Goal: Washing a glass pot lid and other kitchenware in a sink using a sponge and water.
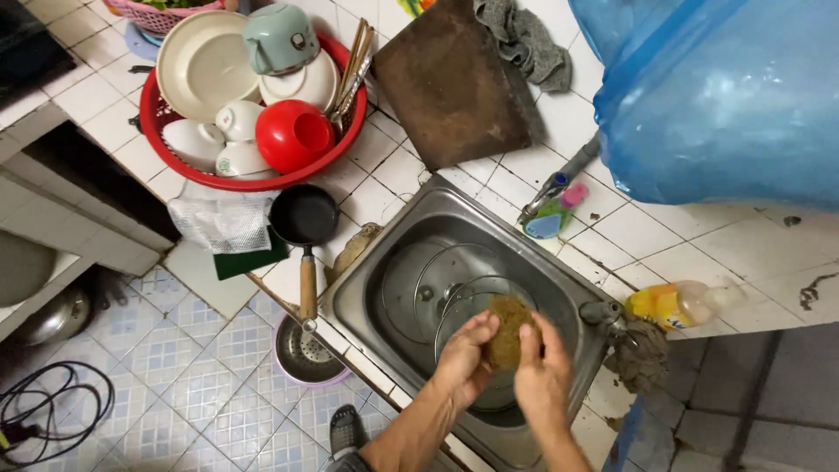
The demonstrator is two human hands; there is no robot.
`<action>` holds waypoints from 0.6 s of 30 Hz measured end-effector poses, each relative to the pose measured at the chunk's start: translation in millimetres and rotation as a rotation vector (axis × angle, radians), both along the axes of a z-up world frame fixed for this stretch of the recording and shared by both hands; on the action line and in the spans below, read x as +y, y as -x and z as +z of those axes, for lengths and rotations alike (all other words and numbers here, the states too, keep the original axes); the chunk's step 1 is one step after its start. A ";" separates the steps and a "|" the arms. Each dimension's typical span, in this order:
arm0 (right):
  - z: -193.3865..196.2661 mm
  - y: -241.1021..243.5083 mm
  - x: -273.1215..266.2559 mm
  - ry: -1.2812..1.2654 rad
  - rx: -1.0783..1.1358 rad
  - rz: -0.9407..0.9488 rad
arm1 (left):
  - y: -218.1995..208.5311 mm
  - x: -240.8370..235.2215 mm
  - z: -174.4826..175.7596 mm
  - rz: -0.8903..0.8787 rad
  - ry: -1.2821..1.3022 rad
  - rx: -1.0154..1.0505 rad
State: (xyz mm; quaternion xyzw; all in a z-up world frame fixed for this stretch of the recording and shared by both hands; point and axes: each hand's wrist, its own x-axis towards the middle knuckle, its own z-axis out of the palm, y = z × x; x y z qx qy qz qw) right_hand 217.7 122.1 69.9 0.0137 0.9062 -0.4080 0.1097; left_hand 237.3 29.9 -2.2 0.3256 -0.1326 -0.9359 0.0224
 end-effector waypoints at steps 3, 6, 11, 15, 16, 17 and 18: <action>-15.7 -30.4 -10.3 0.100 0.076 0.092 | 1.4 -7.5 11.7 0.114 -0.122 -0.113; -36.2 -30.1 -17.8 0.108 0.505 0.258 | -2.2 2.3 5.1 0.046 -0.188 0.046; 21.5 -41.7 -44.7 0.022 -0.224 0.075 | -11.8 12.8 -6.2 0.057 -0.156 0.000; -40.5 -29.2 -21.7 0.145 0.178 0.280 | -27.9 4.7 -8.9 -0.003 -0.168 0.046; -18.8 -25.7 -28.7 0.107 0.035 0.119 | -30.4 5.4 -8.7 -0.029 -0.177 0.075; 2.5 -21.0 -36.1 0.070 -0.107 -0.043 | -32.3 6.0 -8.6 -0.055 -0.187 0.103; -14.7 -36.9 -32.5 0.069 -0.108 -0.058 | -30.6 -1.8 -9.3 -0.070 -0.190 0.100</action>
